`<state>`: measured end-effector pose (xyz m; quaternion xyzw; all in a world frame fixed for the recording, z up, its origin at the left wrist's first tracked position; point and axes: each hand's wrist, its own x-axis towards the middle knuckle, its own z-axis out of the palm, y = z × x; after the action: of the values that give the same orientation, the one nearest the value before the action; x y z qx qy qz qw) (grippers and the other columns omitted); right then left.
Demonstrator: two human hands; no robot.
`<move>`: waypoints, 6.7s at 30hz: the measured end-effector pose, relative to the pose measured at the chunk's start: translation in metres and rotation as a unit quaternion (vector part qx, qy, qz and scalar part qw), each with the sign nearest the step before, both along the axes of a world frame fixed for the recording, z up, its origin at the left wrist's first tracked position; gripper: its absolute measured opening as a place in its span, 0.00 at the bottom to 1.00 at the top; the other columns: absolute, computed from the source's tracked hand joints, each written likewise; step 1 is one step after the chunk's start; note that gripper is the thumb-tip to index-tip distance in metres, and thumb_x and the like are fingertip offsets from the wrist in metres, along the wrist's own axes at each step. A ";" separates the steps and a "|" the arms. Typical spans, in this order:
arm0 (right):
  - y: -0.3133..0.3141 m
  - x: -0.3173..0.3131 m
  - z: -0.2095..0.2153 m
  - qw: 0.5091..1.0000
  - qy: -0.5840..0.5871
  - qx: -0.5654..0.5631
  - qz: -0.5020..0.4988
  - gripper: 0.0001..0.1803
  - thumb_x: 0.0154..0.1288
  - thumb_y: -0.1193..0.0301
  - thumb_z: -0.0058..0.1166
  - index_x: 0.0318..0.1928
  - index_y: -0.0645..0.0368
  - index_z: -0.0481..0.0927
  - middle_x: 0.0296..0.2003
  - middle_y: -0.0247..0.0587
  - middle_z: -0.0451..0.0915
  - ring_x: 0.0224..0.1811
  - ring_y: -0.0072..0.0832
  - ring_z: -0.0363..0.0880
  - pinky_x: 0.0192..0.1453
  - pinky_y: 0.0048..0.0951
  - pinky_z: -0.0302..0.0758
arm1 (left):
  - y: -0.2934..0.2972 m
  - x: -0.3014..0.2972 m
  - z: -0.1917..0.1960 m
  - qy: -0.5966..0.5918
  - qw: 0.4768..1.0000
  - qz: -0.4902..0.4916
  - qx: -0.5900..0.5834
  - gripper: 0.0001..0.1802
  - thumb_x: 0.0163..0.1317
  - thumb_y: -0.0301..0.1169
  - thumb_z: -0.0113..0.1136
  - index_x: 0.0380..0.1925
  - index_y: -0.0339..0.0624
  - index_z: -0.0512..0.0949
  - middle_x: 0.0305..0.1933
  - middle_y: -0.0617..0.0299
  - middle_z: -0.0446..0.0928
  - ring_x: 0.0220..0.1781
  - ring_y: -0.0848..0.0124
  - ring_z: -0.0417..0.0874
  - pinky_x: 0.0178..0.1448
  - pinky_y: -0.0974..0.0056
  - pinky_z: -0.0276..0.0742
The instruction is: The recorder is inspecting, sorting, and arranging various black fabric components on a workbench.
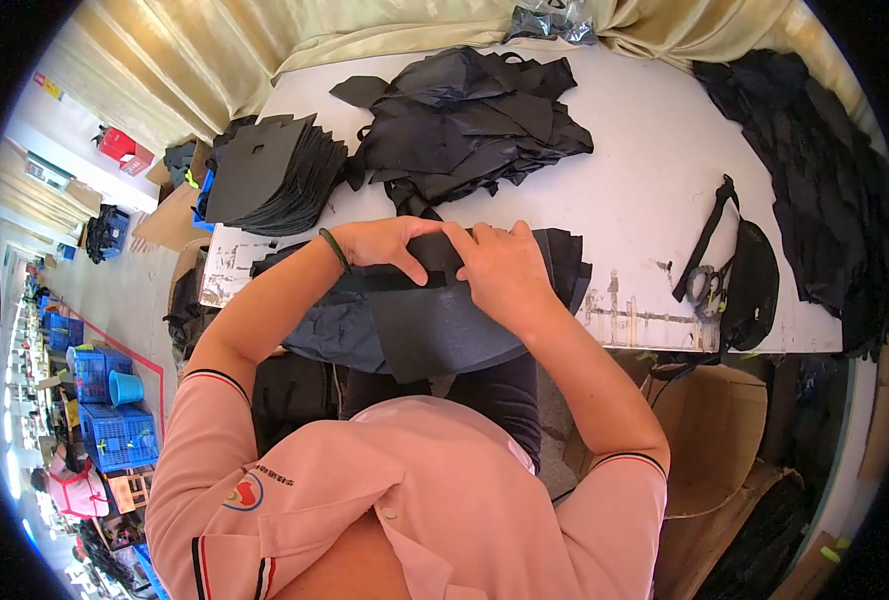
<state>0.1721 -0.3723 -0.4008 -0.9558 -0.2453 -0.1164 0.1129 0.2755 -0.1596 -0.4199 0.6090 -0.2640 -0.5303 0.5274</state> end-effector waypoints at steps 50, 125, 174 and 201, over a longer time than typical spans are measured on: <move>-0.006 0.230 -0.067 0.989 0.000 0.057 -0.134 0.16 0.59 0.75 0.60 0.49 0.53 0.81 0.43 0.44 0.83 0.54 0.42 0.77 0.62 0.46 0.69 | 0.025 -0.099 -0.065 -0.614 0.784 0.001 0.093 0.49 0.60 0.58 0.60 0.74 0.44 0.54 0.78 0.48 0.50 0.81 0.54 0.46 0.78 0.39 0.40; -0.057 -0.035 0.074 0.895 0.371 0.155 0.191 0.12 0.54 0.87 0.49 0.34 0.61 0.82 0.32 0.41 0.81 0.37 0.38 0.81 0.42 0.31 0.75 | 0.293 -0.106 0.091 -0.327 0.879 0.140 0.317 0.12 0.53 0.28 0.70 0.30 0.29 0.80 0.23 0.58 0.78 0.30 0.74 0.77 0.38 0.65 0.73; 0.091 0.046 0.028 0.779 0.366 0.492 0.134 0.11 0.67 0.77 0.56 0.48 0.63 0.82 0.33 0.34 0.82 0.34 0.19 0.79 0.41 0.23 0.77 | 0.234 0.016 0.034 -0.679 0.565 0.450 0.132 0.21 0.57 0.44 0.70 0.37 0.37 0.80 0.35 0.58 0.81 0.39 0.64 0.81 0.47 0.62 0.78; 0.037 0.023 -0.087 0.967 0.003 0.220 0.129 0.18 0.58 0.70 0.64 0.49 0.55 0.78 0.34 0.42 0.78 0.36 0.42 0.76 0.41 0.36 0.71 | 0.174 -0.134 -0.018 -0.377 0.848 0.308 0.210 0.14 0.61 0.32 0.62 0.45 0.38 0.81 0.39 0.49 0.82 0.40 0.57 0.84 0.45 0.61 0.78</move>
<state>0.1955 -0.3351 -0.4874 -0.8682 -0.3340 -0.1489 0.3354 0.1413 0.0147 -0.4380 0.9082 -0.1239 -0.1137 0.3832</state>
